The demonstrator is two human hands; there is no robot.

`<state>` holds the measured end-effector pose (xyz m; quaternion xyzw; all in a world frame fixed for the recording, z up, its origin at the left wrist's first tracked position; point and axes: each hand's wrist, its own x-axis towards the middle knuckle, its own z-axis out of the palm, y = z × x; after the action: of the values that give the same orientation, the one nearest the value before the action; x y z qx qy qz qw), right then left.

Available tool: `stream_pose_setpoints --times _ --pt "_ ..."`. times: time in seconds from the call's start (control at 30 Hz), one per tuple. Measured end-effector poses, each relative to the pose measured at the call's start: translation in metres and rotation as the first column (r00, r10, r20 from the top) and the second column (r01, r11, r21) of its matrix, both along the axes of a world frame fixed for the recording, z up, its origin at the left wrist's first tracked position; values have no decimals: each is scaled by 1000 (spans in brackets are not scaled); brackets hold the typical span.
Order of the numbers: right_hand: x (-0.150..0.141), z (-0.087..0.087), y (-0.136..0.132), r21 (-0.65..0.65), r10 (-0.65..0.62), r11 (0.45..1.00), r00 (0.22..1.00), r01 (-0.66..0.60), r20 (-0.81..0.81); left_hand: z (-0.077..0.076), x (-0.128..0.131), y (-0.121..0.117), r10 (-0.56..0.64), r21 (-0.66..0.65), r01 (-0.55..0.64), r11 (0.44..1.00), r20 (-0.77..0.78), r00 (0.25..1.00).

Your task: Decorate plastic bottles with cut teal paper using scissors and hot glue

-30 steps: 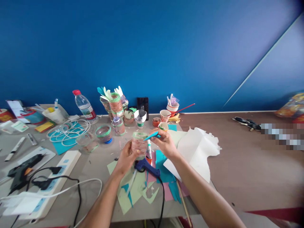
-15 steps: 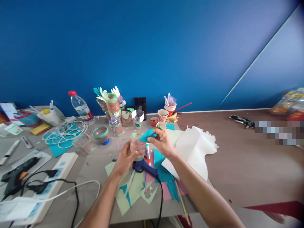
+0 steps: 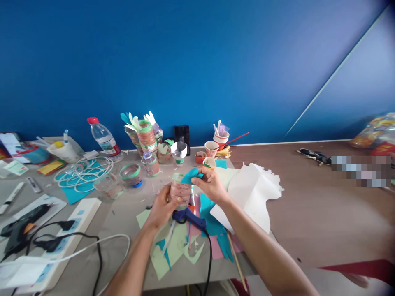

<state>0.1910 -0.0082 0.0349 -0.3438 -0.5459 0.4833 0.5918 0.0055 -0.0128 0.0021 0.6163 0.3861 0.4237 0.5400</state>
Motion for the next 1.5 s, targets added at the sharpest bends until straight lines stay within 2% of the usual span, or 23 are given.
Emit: stream_pose_setpoints --times 0.5,0.8,0.93,1.13,1.37,1.5 --pt "1 -2 2 16 -18 1000 1000 18 24 2 1 -1 -33 -60 39 997 96 995" --pt "4 -7 3 81 -75 995 988 65 136 4 2 -2 -40 -99 56 993 163 986" --pt "4 -9 3 72 -93 994 981 81 169 5 2 -2 -44 -125 68 990 185 982" --pt "6 -10 4 122 -153 981 988 148 26 2 -1 0 -20 -103 42 994 207 978" --pt "-5 -16 2 2 -94 996 993 94 65 -1 -1 0 -52 -93 73 993 212 976" --pt "-10 -16 0 -15 -128 991 988 130 89 3 2 0 -50 -85 69 994 207 977"
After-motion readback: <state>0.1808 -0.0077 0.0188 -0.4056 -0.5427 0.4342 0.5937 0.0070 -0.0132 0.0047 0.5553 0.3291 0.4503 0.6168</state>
